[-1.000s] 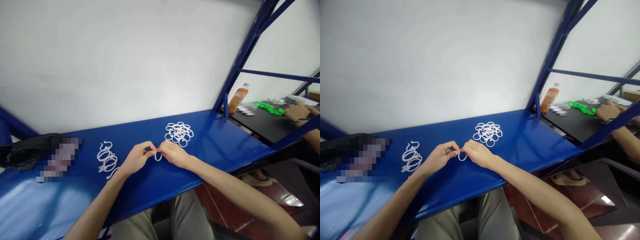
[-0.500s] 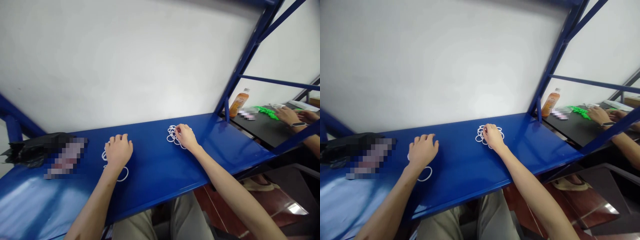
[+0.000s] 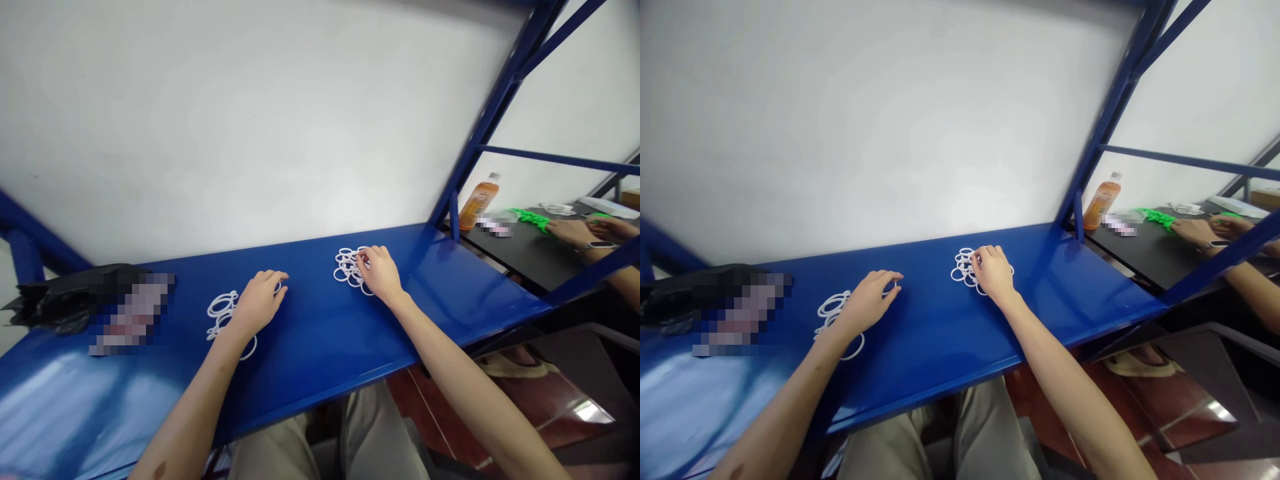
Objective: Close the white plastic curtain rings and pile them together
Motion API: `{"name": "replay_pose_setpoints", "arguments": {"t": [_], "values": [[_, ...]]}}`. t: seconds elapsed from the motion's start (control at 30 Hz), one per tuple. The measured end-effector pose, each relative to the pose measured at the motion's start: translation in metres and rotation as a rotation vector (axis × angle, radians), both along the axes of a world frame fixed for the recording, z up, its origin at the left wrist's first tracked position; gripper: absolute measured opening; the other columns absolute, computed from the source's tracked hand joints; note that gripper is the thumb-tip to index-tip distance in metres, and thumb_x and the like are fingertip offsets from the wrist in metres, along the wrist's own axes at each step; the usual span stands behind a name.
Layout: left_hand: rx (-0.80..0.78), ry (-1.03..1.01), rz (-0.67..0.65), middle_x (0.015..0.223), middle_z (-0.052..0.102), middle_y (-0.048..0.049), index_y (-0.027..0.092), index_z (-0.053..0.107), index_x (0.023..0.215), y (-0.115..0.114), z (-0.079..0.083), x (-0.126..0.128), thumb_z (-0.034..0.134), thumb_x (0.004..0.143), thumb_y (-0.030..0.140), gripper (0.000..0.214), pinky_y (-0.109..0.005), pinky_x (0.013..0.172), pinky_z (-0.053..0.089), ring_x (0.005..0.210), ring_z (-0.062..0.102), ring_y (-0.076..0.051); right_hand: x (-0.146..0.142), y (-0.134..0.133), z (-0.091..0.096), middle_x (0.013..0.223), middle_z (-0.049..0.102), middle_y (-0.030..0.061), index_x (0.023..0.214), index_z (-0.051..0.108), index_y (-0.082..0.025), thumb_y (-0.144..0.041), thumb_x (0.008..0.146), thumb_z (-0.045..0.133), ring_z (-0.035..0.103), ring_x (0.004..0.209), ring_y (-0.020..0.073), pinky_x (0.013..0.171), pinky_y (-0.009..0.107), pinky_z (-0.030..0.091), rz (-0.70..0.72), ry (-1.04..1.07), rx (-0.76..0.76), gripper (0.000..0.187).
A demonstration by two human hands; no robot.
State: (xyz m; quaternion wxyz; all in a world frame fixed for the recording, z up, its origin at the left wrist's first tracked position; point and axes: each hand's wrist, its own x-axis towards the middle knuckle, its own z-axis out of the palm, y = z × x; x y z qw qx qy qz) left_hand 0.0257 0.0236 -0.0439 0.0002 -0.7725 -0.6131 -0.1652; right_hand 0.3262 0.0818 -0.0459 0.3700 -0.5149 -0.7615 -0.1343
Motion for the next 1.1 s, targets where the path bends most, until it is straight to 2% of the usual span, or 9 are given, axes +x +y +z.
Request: {"name": "replay_pose_setpoints", "arguments": {"t": [0.13, 0.2, 0.3, 0.4, 0.57, 0.67, 0.8, 0.9, 1.1], "values": [[0.046, 0.192, 0.245, 0.119, 0.066, -0.0164, 0.013, 0.062, 0.123, -0.006, 0.0, 0.006, 0.044, 0.095, 0.035, 0.04, -0.047, 0.093, 0.044, 0.113, 0.054, -0.035, -0.006, -0.01, -0.001, 0.084, 0.067, 0.0075, 0.088, 0.064, -0.02, -0.023, 0.099, 0.05, 0.055, 0.083, 0.0242, 0.08, 0.037, 0.046, 0.081, 0.006, 0.003, 0.018], [0.023, 0.234, 0.273, 0.114, 0.067, -0.0165, 0.013, 0.065, 0.118, -0.008, 0.0, 0.005, 0.042, 0.096, 0.033, 0.037, -0.048, 0.091, 0.043, 0.11, 0.055, -0.035, -0.011, -0.014, -0.001, 0.084, 0.067, 0.0076, 0.089, 0.064, -0.02, -0.022, 0.099, 0.05, 0.056, 0.085, 0.0244, 0.08, 0.037, 0.046, 0.144, -0.011, -0.004, 0.018], [0.004, 0.203, 0.184, 0.109, 0.07, -0.013, 0.018, 0.068, 0.104, -0.009, 0.001, 0.005, 0.04, 0.096, 0.028, 0.031, -0.047, 0.088, 0.041, 0.107, 0.055, -0.033, -0.021, -0.021, -0.002, 0.086, 0.067, 0.0082, 0.091, 0.064, -0.02, -0.021, 0.099, 0.05, 0.056, 0.086, 0.0249, 0.077, 0.037, 0.047, 0.242, -0.052, -0.012, 0.016], [0.0, 0.076, 0.034, 0.102, 0.072, -0.0087, 0.022, 0.067, 0.094, -0.009, 0.001, 0.013, 0.044, 0.096, 0.029, 0.025, -0.045, 0.087, 0.039, 0.102, 0.056, -0.029, -0.029, -0.027, -0.003, 0.087, 0.066, 0.0084, 0.093, 0.065, -0.02, -0.022, 0.1, 0.049, 0.056, 0.085, 0.024, 0.079, 0.038, 0.048, 0.349, -0.114, -0.015, 0.017], [-0.034, -0.104, -0.241, 0.093, 0.071, -0.0036, 0.024, 0.067, 0.088, -0.014, 0.0, 0.034, 0.049, 0.097, 0.032, 0.021, -0.039, 0.084, 0.041, 0.095, 0.057, -0.023, -0.039, -0.035, -0.005, 0.086, 0.065, 0.0083, 0.093, 0.065, -0.018, -0.025, 0.101, 0.049, 0.056, 0.083, 0.0227, 0.078, 0.036, 0.049, 0.451, -0.219, -0.035, 0.019], [0.035, -0.118, -0.225, 0.099, 0.069, -0.0045, 0.023, 0.067, 0.094, -0.017, -0.001, 0.039, 0.052, 0.096, 0.039, 0.022, -0.039, 0.086, 0.042, 0.097, 0.057, -0.023, -0.041, -0.037, -0.006, 0.085, 0.064, 0.0083, 0.094, 0.066, -0.017, -0.025, 0.101, 0.048, 0.056, 0.082, 0.0223, 0.077, 0.036, 0.049, 0.47, -0.238, -0.041, 0.02], [0.072, -0.047, -0.144, 0.119, 0.064, -0.0089, 0.022, 0.063, 0.121, -0.018, -0.006, 0.038, 0.061, 0.09, 0.049, 0.041, -0.044, 0.092, 0.042, 0.111, 0.056, -0.029, -0.041, -0.038, -0.005, 0.088, 0.066, 0.0088, 0.099, 0.067, -0.017, -0.024, 0.1, 0.05, 0.057, 0.084, 0.0227, 0.079, 0.037, 0.051, 0.494, -0.239, -0.063, 0.018], [0.047, -0.03, -0.159, 0.116, 0.064, -0.0088, 0.022, 0.064, 0.118, -0.017, -0.009, 0.038, 0.062, 0.091, 0.044, 0.035, -0.044, 0.092, 0.043, 0.109, 0.056, -0.028, -0.042, -0.04, -0.004, 0.097, 0.069, 0.0102, 0.108, 0.066, -0.017, -0.024, 0.099, 0.052, 0.059, 0.092, 0.0242, 0.083, 0.04, 0.053, 0.541, -0.238, -0.078, 0.018], [0.066, -0.209, -0.288, 0.12, 0.063, -0.0068, 0.023, 0.059, 0.12, -0.018, -0.003, 0.04, 0.063, 0.09, 0.032, 0.032, -0.041, 0.097, 0.045, 0.112, 0.056, -0.025, -0.041, -0.041, -0.007, 0.104, 0.07, 0.0105, 0.116, 0.063, -0.018, -0.021, 0.098, 0.053, 0.062, 0.097, 0.0235, 0.086, 0.041, 0.055, 0.657, -0.115, -0.176, 0.02]]}}
